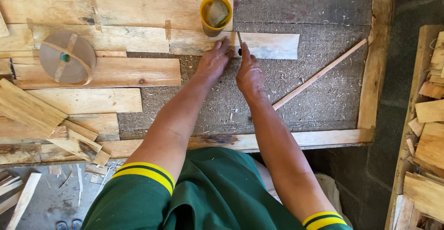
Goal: Trimming and shaping thin wood strips using a utility knife on a workbench.
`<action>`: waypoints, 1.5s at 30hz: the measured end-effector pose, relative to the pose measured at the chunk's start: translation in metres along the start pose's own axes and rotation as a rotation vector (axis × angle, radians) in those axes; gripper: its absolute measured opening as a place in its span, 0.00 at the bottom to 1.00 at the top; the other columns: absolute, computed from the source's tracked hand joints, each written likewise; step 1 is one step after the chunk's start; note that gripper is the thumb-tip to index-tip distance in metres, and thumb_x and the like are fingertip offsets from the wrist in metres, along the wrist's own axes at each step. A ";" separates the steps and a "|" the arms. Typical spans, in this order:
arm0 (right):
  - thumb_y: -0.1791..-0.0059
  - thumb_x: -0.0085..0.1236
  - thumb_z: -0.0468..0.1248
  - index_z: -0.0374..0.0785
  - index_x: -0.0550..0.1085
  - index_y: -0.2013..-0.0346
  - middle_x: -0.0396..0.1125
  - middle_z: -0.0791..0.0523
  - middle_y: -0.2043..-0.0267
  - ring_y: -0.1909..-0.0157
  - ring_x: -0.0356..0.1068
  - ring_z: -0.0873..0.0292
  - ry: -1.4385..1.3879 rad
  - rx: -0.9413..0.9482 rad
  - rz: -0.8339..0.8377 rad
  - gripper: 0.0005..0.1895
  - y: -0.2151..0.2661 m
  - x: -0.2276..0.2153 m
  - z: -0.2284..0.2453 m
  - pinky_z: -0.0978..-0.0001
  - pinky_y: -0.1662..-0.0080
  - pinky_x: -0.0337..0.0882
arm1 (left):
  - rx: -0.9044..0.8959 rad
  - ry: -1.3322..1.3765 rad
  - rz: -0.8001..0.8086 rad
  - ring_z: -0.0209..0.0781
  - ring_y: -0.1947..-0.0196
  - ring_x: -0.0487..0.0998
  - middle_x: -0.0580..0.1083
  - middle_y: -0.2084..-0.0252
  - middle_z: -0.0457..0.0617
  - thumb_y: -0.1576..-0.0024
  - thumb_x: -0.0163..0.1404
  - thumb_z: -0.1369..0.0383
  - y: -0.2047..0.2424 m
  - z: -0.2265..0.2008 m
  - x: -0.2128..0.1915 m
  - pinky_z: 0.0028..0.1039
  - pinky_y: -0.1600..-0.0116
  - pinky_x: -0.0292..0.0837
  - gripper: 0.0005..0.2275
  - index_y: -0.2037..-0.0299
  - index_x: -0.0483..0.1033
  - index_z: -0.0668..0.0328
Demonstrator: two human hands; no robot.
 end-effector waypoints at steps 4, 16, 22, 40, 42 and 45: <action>0.52 0.51 0.24 0.53 0.45 0.22 0.69 0.45 0.41 0.54 0.76 0.48 0.029 -0.063 -0.058 0.48 -0.009 0.018 -0.010 0.57 0.54 0.79 | -0.028 -0.059 0.152 0.50 0.33 0.65 0.59 0.28 0.59 0.45 0.49 0.76 -0.001 -0.003 -0.009 0.29 0.46 0.79 0.24 0.38 0.74 0.44; 0.53 0.52 0.25 0.50 0.54 0.25 0.71 0.44 0.46 0.50 0.76 0.43 0.020 -0.159 -0.171 0.43 -0.009 0.008 -0.009 0.51 0.50 0.77 | -0.042 0.018 0.178 0.52 0.31 0.64 0.57 0.26 0.60 0.44 0.49 0.75 -0.004 -0.003 -0.004 0.33 0.42 0.77 0.23 0.37 0.73 0.49; 0.49 0.51 0.28 0.55 0.54 0.25 0.71 0.44 0.46 0.51 0.75 0.41 -0.037 -0.118 -0.135 0.38 0.002 -0.008 -0.009 0.46 0.51 0.75 | -0.056 0.067 0.039 0.54 0.33 0.66 0.60 0.28 0.63 0.43 0.48 0.75 -0.003 -0.002 0.000 0.34 0.43 0.78 0.20 0.39 0.75 0.53; 0.42 0.38 0.35 0.52 0.54 0.26 0.70 0.40 0.45 0.55 0.76 0.42 -0.057 -0.132 -0.139 0.28 0.012 -0.001 -0.022 0.50 0.57 0.79 | -0.088 0.099 0.032 0.55 0.34 0.68 0.63 0.30 0.62 0.36 0.46 0.70 -0.005 -0.004 -0.008 0.36 0.43 0.77 0.13 0.45 0.79 0.53; 0.42 0.36 0.34 0.50 0.52 0.25 0.70 0.42 0.44 0.55 0.77 0.42 -0.076 -0.064 -0.064 0.29 0.014 -0.007 -0.018 0.49 0.56 0.80 | -0.098 0.107 0.037 0.55 0.33 0.67 0.63 0.30 0.61 0.38 0.46 0.71 -0.006 -0.004 -0.009 0.36 0.43 0.77 0.13 0.46 0.80 0.54; 0.40 0.37 0.36 0.52 0.53 0.26 0.70 0.42 0.45 0.52 0.76 0.41 -0.083 -0.044 -0.063 0.27 0.017 -0.013 -0.013 0.47 0.55 0.79 | -0.102 0.103 0.044 0.54 0.32 0.66 0.63 0.29 0.60 0.38 0.48 0.69 -0.006 -0.004 -0.009 0.35 0.41 0.77 0.10 0.52 0.82 0.54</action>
Point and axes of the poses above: each hand's wrist, its own y-axis away from the middle knuckle, its own x-axis out of the palm, z = x × y, the point moved 4 cm from there along -y, towards the middle knuckle
